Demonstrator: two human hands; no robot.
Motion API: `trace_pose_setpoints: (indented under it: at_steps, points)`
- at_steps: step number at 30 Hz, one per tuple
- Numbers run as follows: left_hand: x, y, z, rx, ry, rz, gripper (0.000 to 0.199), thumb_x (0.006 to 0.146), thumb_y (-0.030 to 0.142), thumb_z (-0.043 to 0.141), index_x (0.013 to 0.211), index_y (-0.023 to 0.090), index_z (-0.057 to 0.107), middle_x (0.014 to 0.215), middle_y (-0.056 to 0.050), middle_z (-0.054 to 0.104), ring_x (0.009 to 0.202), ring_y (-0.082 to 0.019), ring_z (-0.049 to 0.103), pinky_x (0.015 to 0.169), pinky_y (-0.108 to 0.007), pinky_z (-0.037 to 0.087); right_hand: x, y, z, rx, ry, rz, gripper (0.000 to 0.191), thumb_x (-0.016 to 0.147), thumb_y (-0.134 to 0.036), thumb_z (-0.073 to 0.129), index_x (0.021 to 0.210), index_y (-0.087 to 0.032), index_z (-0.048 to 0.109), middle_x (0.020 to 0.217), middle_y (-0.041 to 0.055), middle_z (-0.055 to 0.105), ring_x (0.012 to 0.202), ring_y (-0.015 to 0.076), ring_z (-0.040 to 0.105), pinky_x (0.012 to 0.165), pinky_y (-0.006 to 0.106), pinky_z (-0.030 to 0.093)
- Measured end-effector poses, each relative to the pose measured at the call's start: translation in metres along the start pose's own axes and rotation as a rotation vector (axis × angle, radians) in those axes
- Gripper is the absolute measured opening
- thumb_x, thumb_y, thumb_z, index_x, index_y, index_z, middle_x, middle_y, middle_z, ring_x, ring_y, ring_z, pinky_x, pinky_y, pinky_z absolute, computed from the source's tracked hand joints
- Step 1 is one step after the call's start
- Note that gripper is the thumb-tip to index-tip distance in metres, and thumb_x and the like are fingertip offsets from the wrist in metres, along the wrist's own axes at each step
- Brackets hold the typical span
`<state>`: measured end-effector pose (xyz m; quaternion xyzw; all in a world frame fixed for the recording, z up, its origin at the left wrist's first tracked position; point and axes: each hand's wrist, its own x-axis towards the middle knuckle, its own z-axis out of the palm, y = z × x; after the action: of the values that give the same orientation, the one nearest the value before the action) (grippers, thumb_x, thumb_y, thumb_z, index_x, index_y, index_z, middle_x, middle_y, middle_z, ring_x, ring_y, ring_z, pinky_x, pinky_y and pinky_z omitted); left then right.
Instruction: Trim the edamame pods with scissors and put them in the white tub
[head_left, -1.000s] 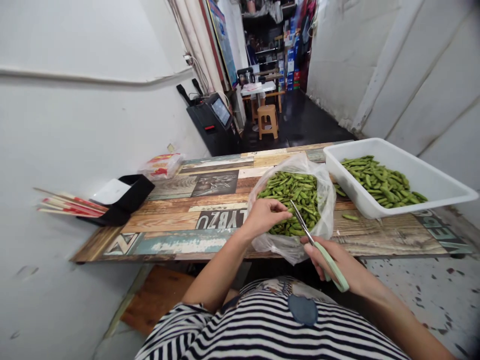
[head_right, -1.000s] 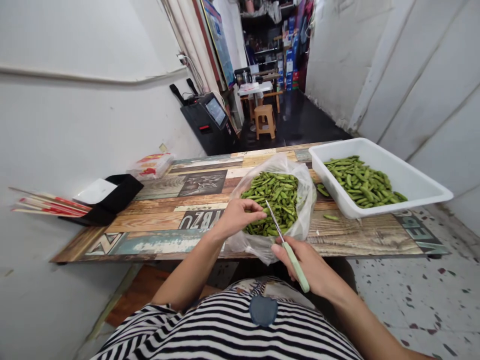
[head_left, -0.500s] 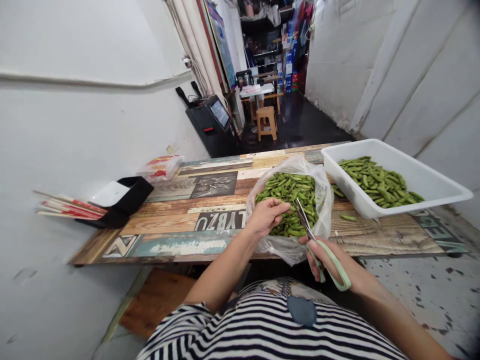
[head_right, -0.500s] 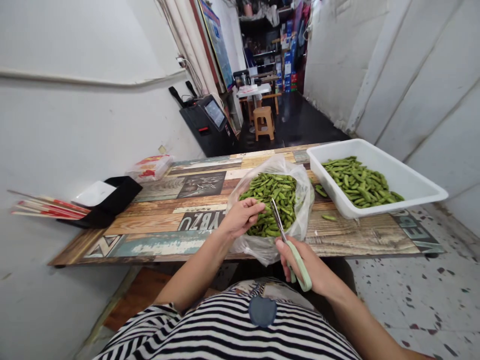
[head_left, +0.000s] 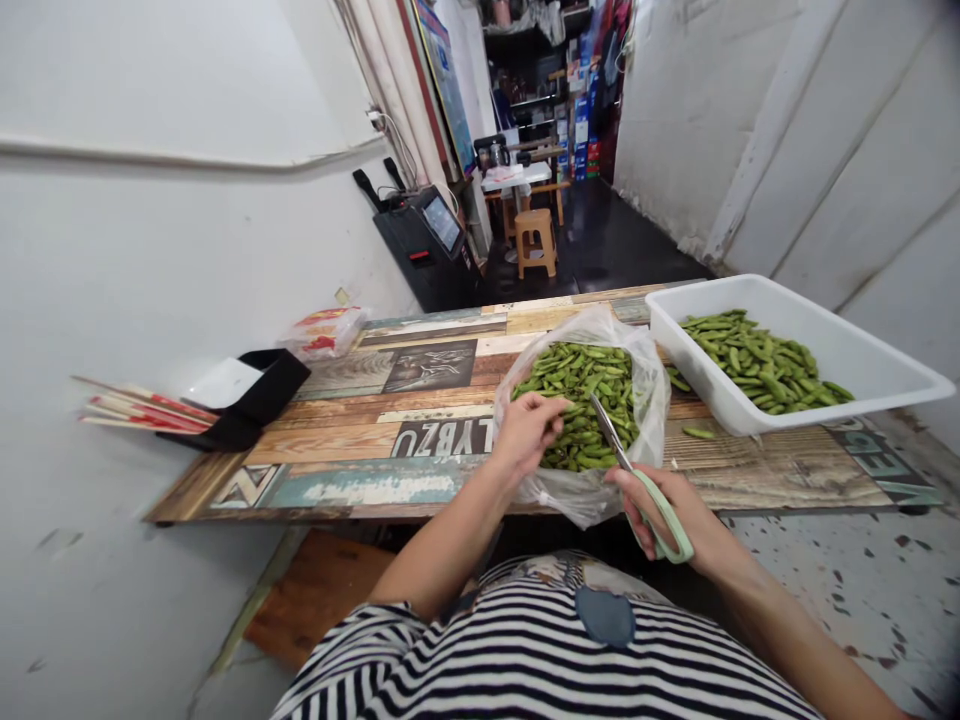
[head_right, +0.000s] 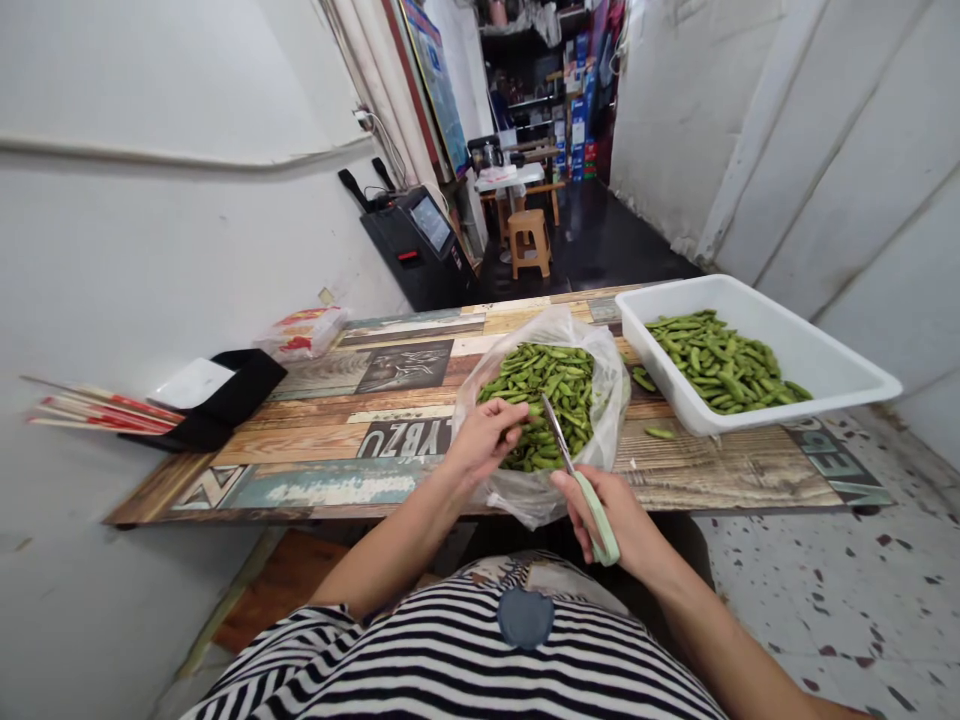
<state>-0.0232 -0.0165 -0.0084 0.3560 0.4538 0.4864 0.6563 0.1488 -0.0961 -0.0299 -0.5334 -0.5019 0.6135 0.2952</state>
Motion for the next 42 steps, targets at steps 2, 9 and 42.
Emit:
trace_pose_setpoints:
  at_steps: [2,9,42]
  points:
    - [0.007,0.012,-0.012,-0.010,0.066,0.040,0.033,0.062,0.025,0.070,0.064,0.017,0.038,0.063,0.001,0.061,0.040,-0.002,0.042,0.036,-0.015,0.011,0.000,-0.002,-0.001,0.029,0.018,-0.004,0.046,0.079,-0.066,0.052,0.079,-0.019,0.051,0.048,-0.0086,0.044,0.031,0.0076,0.041,0.029,0.019,0.037]
    - [0.038,0.027,-0.042,0.779,0.074,0.286,0.010,0.070,0.025,0.064,0.077,0.018,0.065,0.062,0.000,0.060,0.059,-0.012,0.053,0.056,-0.022,0.038,-0.005,-0.001,-0.006,0.058,-0.049,-0.039,0.046,0.080,-0.064,0.052,0.088,-0.019,0.054,0.055,-0.0073,0.045,0.039,0.0084,0.045,0.034,0.020,0.041]
    - [0.005,0.038,-0.012,0.935,-0.357,0.251,0.026,0.071,0.035,0.068,0.084,0.014,0.076,0.079,-0.005,0.073,0.075,-0.017,0.061,0.071,-0.025,0.044,-0.016,-0.015,-0.010,-0.081,-0.117,-0.077,0.054,0.084,-0.066,0.045,0.103,-0.017,0.057,0.059,-0.0048,0.048,0.045,0.0110,0.049,0.043,0.023,0.043]
